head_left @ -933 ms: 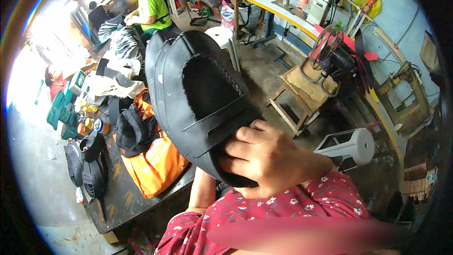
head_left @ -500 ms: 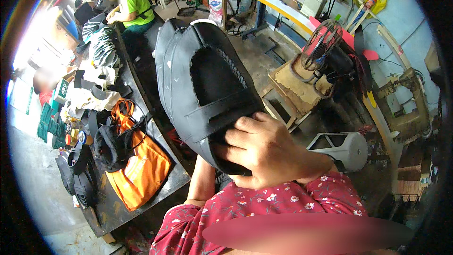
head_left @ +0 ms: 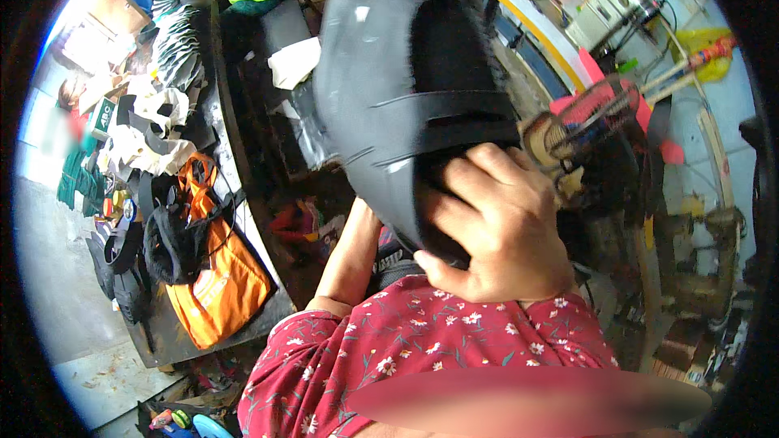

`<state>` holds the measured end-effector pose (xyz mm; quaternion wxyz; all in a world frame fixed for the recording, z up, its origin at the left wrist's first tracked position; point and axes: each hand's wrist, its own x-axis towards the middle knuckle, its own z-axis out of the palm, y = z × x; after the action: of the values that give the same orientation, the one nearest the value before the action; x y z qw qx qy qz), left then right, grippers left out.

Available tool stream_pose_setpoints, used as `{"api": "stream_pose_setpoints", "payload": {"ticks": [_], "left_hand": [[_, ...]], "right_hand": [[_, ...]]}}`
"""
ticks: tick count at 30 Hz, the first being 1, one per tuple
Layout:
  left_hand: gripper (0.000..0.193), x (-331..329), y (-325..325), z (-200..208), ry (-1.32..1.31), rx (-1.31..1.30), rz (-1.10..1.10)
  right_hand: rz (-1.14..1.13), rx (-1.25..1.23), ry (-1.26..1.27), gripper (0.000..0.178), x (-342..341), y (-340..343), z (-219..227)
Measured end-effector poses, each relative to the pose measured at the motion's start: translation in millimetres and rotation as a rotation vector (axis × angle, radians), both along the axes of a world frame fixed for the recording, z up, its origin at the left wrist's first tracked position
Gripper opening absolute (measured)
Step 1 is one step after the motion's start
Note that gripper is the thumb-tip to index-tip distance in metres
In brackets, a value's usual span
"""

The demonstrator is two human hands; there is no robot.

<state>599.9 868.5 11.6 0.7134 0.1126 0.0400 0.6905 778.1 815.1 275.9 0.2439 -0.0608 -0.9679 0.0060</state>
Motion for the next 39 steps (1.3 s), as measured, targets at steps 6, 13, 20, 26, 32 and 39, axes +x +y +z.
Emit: {"api": "stream_pose_setpoints", "payload": {"ticks": [6,13,20,26,32,39], "left_hand": [[0.065,-26.2,102.8,15.1,-0.038,0.061,-0.085],[0.064,-35.8,201.2,26.4,-0.078,0.045,-0.205],[0.064,-32.4,283.8,42.2,-0.095,0.058,-0.268],[0.063,-34.9,353.1,59.9,-0.098,0.066,-0.3],[0.062,-60.6,422.4,67.0,-0.061,0.066,-0.28],[0.064,-112.4,505.1,90.2,-0.164,0.148,-0.35]], "right_hand": [[-0.212,0.017,0.002,0.042,-28.4,70.4,17.1],[-0.361,-0.039,0.007,0.049,-53.4,162.7,38.3],[-0.402,-0.029,0.055,0.048,-52.7,250.1,48.6],[-0.39,-0.038,0.086,0.047,-54.6,317.2,62.1],[-0.383,-0.004,0.071,0.048,-76.5,376.0,73.1],[-0.404,0.021,0.091,0.051,-124.3,449.3,82.9]]}}
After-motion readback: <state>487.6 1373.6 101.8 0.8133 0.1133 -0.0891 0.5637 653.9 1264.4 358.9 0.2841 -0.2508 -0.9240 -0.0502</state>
